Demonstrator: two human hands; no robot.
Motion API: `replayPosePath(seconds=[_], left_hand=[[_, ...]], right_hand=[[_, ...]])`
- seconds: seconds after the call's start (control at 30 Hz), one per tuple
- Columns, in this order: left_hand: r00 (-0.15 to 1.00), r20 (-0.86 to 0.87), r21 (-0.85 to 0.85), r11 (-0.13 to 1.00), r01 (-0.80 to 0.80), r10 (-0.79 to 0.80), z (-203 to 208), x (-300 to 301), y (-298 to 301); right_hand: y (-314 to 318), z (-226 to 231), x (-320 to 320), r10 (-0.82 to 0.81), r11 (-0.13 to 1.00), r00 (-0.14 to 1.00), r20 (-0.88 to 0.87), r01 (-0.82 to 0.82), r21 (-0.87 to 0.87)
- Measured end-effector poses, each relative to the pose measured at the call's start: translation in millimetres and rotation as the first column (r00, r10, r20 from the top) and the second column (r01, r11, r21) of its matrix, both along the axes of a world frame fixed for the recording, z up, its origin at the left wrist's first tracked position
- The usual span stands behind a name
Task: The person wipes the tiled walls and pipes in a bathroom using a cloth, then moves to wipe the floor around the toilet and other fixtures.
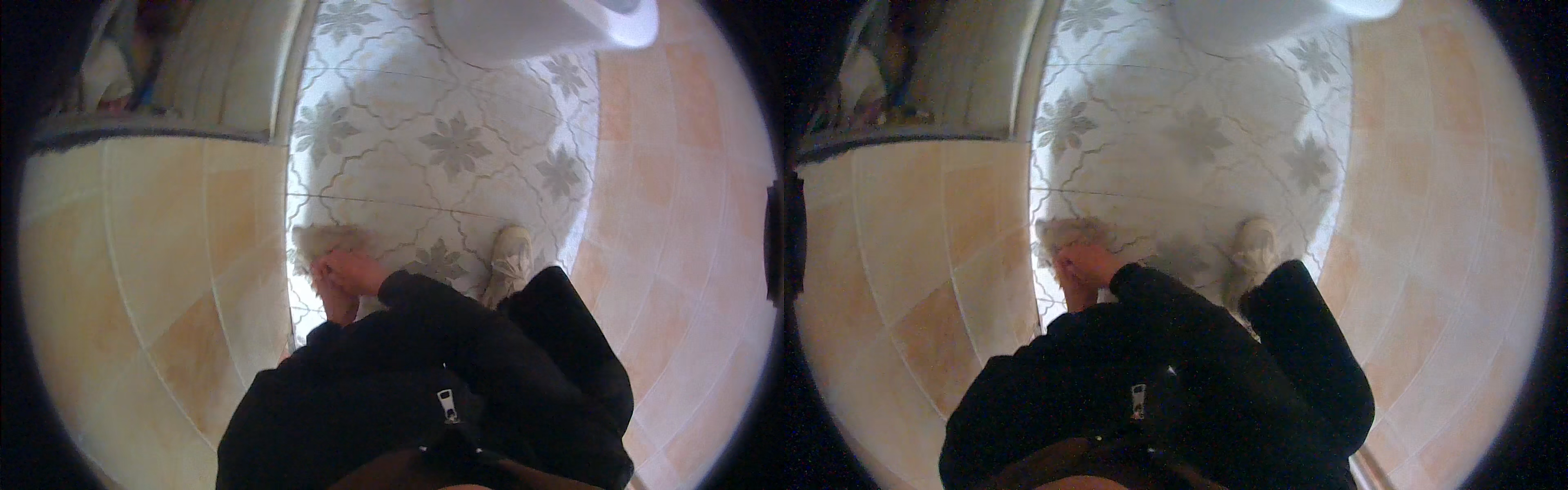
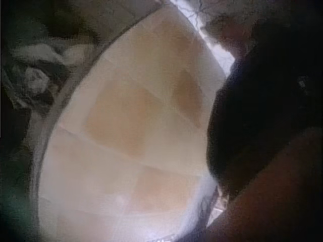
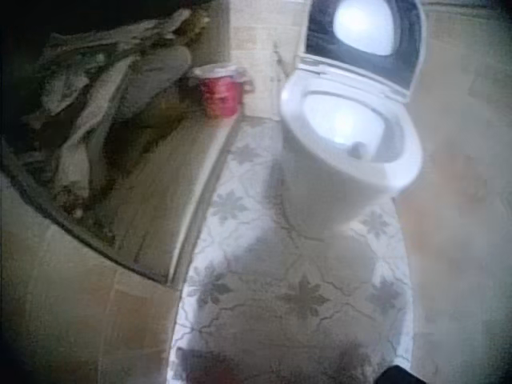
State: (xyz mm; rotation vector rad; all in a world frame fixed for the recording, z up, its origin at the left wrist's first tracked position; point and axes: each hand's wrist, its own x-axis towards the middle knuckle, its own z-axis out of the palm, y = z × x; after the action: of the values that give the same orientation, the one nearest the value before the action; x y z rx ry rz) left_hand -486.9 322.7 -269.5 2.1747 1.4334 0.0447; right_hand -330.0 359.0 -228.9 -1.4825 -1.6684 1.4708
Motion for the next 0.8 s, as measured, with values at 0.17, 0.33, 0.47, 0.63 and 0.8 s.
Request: replayPosePath(seconds=[0.17,0.33,0.47,0.63,0.8], left_hand=[[0.989,0.11,-0.096,0.991,-0.093,0.104,-26,14,3],[0.982,0.069,0.188,0.969,0.161,-0.177,-26,85,55],[0.894,-0.015,0.342,0.838,0.426,-0.448,-31,195,97],[0.858,0.233,0.03,0.885,0.464,-0.458,-22,313,98],[0.711,0.166,0.216,0.728,0.65,-0.684,-20,275,75]], right_hand=[[-20,-23,-6,-0.097,0.956,0.961,0.26,0.017,0.294],[0,-39,54,-0.184,0.895,0.794,0.58,-0.109,0.433],[25,-43,156,-0.389,0.885,0.7,0.598,0.104,0.455],[-18,-25,265,-0.331,0.944,0.646,0.688,0.216,0.251],[-50,-42,205,-0.565,0.822,0.56,0.606,0.449,0.351]])
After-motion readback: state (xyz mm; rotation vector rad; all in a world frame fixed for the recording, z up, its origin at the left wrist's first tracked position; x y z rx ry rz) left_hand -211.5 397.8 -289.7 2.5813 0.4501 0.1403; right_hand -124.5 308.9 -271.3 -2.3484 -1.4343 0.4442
